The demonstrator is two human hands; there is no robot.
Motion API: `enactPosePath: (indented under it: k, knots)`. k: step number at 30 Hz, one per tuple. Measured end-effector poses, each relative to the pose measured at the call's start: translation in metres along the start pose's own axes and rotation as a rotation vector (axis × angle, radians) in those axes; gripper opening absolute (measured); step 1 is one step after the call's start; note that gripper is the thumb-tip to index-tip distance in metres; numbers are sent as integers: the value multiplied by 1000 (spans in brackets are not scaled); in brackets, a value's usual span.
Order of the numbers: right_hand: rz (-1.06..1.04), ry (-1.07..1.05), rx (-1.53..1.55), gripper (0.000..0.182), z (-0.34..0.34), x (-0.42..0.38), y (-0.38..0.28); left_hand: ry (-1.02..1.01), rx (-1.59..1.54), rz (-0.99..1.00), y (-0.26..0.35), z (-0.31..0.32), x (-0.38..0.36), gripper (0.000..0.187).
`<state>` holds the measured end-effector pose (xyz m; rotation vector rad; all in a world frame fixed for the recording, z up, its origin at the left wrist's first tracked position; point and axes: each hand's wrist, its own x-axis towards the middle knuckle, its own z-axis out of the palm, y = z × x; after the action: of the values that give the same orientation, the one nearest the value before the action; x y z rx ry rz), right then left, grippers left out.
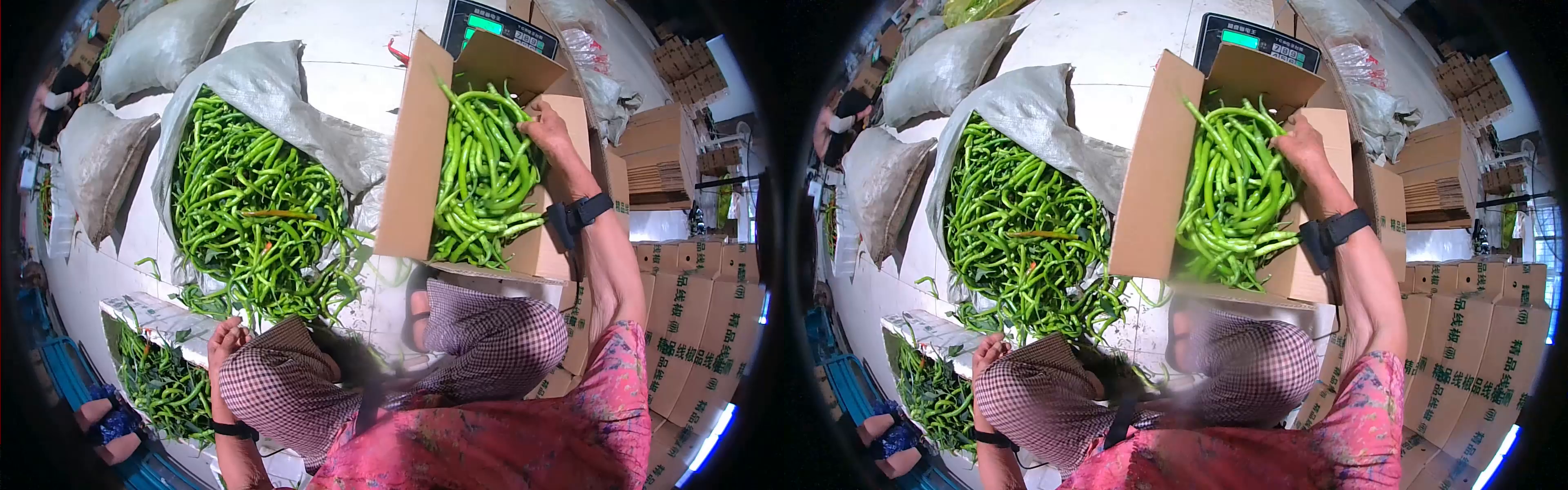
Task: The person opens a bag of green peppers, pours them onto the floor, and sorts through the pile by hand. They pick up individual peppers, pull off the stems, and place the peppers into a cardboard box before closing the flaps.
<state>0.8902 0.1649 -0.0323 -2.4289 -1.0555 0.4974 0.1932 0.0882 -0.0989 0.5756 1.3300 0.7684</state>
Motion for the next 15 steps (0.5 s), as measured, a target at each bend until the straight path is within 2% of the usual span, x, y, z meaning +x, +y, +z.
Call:
enactPosePath:
  k: [3,4,7,8,9,11,12,13,15]
  knots:
    - [-102,-14,-31,53,5,-5,-3,54,28,-64,6,13,-6,21]
    - [-161,136,-51,44,14,11,8,122,77,-111,5,12,-1,20]
    - [-120,141,-107,39,18,20,-12,176,59,-131,8,26,0,19]
    - [-286,182,-251,34,24,18,-7,166,47,-129,7,27,0,18]
    - [-290,178,-253,34,23,18,-5,170,44,-131,6,28,0,18]
    - [-370,237,-89,29,18,9,-16,177,84,-160,4,28,-4,17]
    - [-565,283,-53,26,16,1,-22,196,49,-152,-3,25,-5,18]
    - [-628,231,-64,25,15,-5,-28,110,118,-115,-23,-5,6,19]
    - [-463,9,42,25,7,-33,-56,137,78,-209,-23,5,3,20]
